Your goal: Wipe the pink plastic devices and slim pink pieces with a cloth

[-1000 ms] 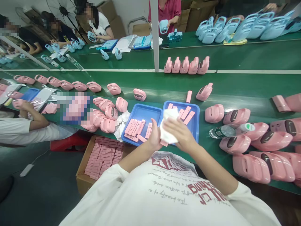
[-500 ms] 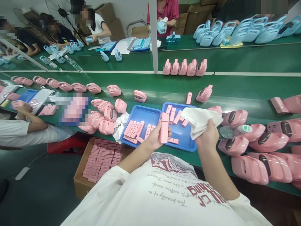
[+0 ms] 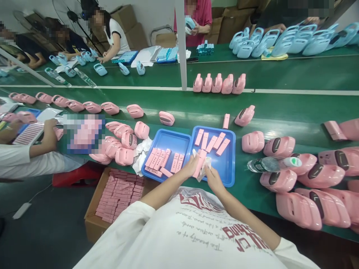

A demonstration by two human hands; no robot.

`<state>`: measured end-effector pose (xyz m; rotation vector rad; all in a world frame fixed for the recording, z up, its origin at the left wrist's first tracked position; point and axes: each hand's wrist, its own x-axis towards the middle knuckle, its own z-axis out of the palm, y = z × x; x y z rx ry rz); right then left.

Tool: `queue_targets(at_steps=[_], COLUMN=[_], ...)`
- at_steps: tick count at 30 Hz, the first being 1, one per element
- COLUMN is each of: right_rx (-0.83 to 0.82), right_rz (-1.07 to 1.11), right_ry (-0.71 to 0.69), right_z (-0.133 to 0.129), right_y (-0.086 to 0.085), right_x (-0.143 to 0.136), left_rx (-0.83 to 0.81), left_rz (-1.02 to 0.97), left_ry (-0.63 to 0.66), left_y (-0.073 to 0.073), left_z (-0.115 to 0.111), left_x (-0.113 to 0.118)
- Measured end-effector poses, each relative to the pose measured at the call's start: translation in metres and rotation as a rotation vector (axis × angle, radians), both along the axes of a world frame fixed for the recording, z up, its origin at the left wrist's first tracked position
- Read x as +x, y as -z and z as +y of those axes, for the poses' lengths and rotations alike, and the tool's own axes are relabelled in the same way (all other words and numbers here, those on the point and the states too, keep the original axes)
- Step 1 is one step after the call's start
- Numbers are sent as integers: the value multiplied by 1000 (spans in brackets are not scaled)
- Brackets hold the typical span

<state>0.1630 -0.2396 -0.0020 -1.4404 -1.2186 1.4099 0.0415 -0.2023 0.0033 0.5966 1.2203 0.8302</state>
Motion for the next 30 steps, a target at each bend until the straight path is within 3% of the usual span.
queue_targets(at_steps=[4, 7, 9, 12, 15, 20, 23, 27, 30], right_rx=[-131, -168, -174, -148, -100, -48, -15, -50, -78], right_rz=[-37, -108, -157, -229, -285, -277, -220, -38, 92], right_ry=[62, 172, 266, 409, 510, 603, 639, 723, 761], right_z=[26, 55, 74, 94, 98, 79, 66, 58, 57], right_y=[25, 42, 49, 52, 49, 41, 37, 38, 45], right_x=[14, 27, 36, 53, 69, 85, 87, 84, 82], left_rx=[-27, -21, 4, 51, 92, 99, -43, -159, -136], left_rz=[208, 336, 389, 441, 510, 779, 901, 905, 871], left_ry=[118, 333, 392, 329, 217, -175, -389, -481, -496], left_y=[28, 39, 44, 47, 46, 33, 23, 14, 10], left_z=[11, 39, 63, 95, 121, 175, 216, 254, 258], left_x=[14, 30, 39, 46, 39, -14, -52, -79, -85])
